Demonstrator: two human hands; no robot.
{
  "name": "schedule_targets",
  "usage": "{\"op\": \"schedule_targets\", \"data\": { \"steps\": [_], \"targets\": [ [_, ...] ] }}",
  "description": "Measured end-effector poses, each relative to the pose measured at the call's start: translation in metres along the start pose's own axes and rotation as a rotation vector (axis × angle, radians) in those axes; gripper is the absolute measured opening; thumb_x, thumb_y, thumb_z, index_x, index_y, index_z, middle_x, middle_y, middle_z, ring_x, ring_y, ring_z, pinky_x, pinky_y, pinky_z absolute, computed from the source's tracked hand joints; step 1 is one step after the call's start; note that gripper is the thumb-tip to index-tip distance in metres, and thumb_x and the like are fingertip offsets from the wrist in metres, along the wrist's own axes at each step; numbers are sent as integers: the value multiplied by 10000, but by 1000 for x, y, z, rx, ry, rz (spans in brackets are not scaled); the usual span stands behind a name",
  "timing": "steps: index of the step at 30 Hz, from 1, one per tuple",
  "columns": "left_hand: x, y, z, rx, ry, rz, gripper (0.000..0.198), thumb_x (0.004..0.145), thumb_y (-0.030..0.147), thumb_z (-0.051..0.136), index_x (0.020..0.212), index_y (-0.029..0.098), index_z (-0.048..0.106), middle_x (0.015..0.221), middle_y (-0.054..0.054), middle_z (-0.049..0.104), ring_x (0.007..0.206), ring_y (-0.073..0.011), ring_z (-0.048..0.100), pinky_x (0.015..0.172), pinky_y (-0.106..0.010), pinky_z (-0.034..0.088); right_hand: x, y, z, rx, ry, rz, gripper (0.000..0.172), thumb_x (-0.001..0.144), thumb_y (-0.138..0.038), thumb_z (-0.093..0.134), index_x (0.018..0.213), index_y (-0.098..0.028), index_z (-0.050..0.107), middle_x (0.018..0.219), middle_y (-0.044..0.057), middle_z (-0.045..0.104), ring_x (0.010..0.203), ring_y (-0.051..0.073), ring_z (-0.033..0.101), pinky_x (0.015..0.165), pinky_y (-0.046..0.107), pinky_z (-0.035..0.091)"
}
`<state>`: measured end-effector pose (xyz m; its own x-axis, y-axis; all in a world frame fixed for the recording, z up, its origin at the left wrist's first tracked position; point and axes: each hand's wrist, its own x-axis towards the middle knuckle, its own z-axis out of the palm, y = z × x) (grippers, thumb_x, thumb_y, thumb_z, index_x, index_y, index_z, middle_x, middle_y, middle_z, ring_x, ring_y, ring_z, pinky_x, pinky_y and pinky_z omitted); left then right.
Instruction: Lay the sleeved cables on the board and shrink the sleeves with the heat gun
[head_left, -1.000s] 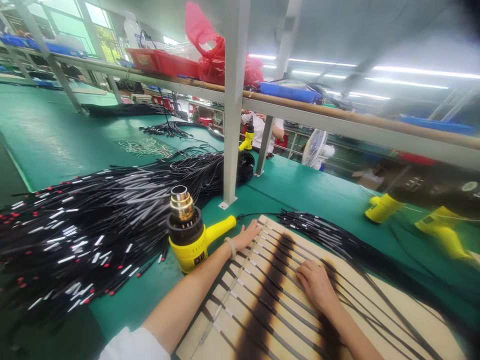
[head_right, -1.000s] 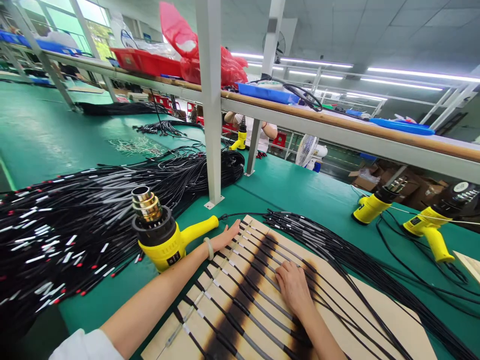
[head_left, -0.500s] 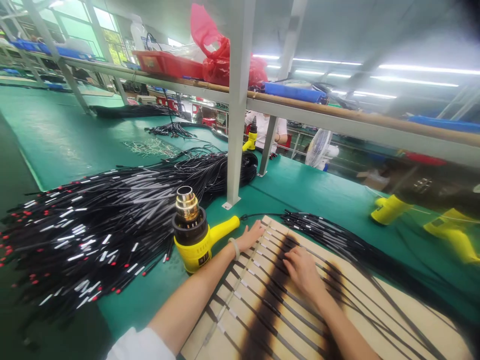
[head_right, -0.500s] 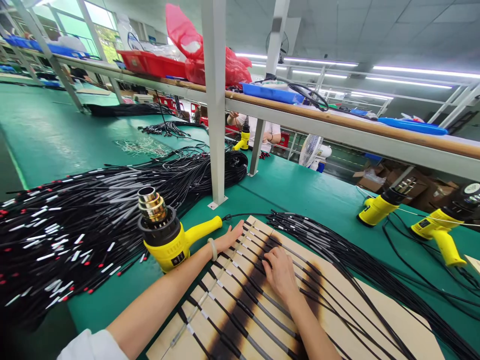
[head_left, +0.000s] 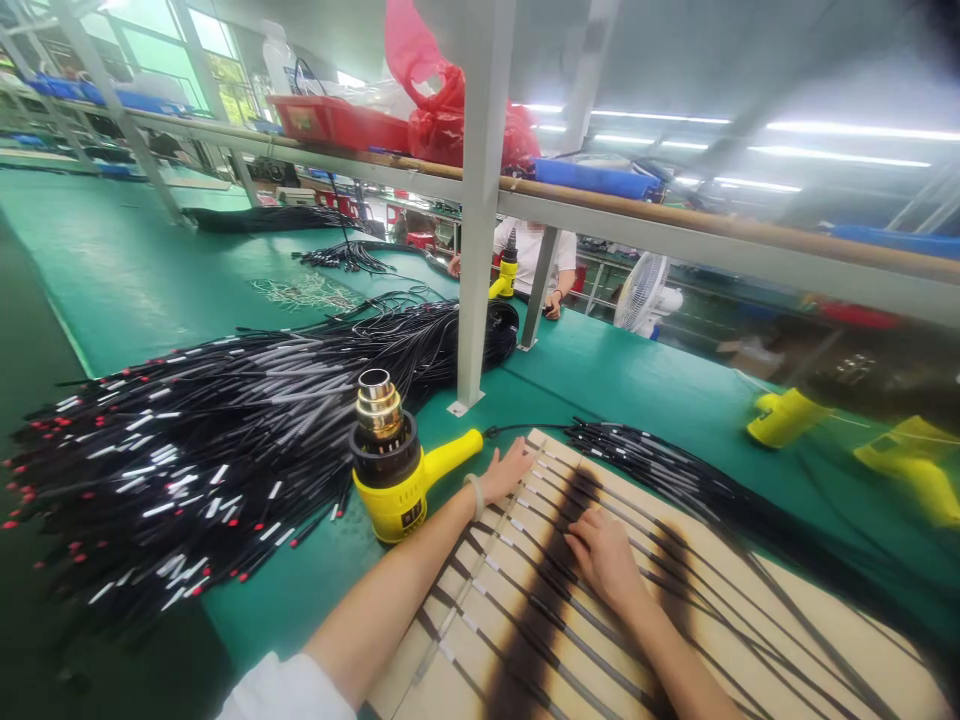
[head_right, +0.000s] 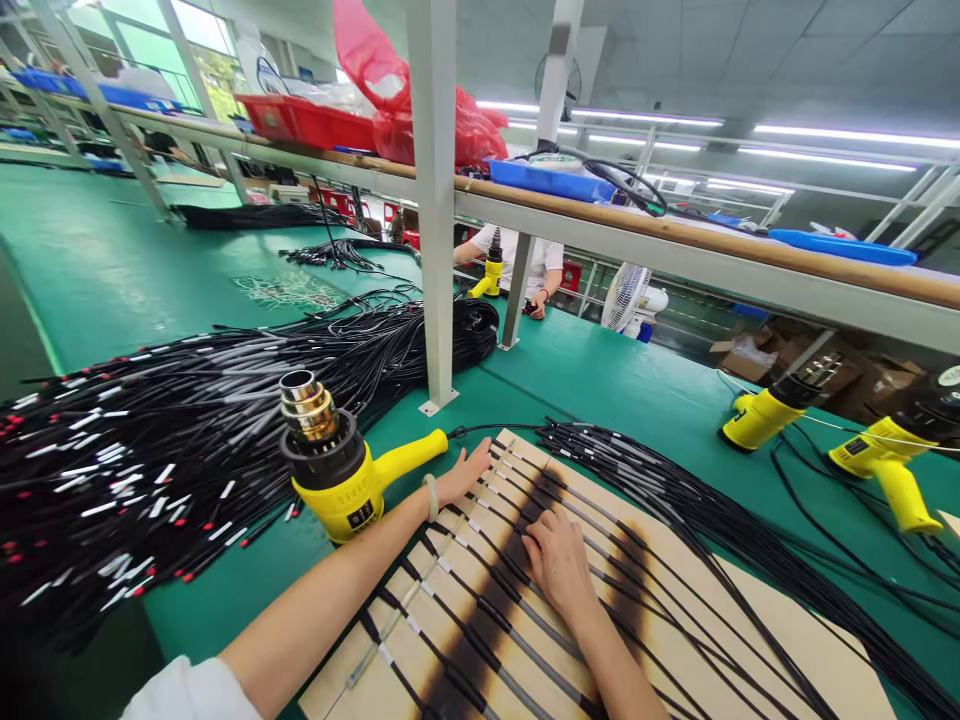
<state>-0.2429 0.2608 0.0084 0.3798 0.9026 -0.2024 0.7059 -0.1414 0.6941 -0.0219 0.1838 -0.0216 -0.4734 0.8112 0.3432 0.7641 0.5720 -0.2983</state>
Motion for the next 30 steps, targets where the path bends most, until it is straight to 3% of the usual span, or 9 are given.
{"op": "schedule_targets", "data": {
  "steps": [8,12,16,24,30],
  "targets": [
    [-4,5,1,-38,46,-13,552,925,393,58,1437,190,18,1519,-58,29,1393,-165,31,1124,-435,-40,15,-15,-3,-35,5,47,98,843,-181,568,925,-179,621,889,61,558,856,220,475,726,328,330],
    [-6,7,1,-28,42,-12,529,930,383,68,1429,213,118,1520,-42,41,1395,-177,26,1116,-455,-66,41,-38,3,-52,-19,52,81,841,-175,575,809,-209,641,849,42,565,869,218,474,680,313,291],
    [-8,9,0,-16,41,-22,526,934,368,66,1431,197,98,1519,-68,57,1395,-166,41,1110,-470,-67,61,-52,10,-47,-43,52,126,850,-188,572,747,-215,639,832,25,582,865,199,490,649,300,263],
    [-7,8,0,-20,23,-18,540,933,357,92,1433,153,101,1513,-94,66,1393,-186,44,1118,-464,-44,66,-29,11,-86,-22,187,152,876,-208,509,806,-200,643,883,64,572,888,220,467,631,299,246],
    [-6,3,3,-7,22,10,474,940,291,126,1403,235,211,1516,-45,63,1393,-178,28,1110,-490,-47,77,-33,11,-104,-61,202,157,883,-208,486,875,-238,640,939,31,567,928,192,463,666,286,268]
  ]
}}
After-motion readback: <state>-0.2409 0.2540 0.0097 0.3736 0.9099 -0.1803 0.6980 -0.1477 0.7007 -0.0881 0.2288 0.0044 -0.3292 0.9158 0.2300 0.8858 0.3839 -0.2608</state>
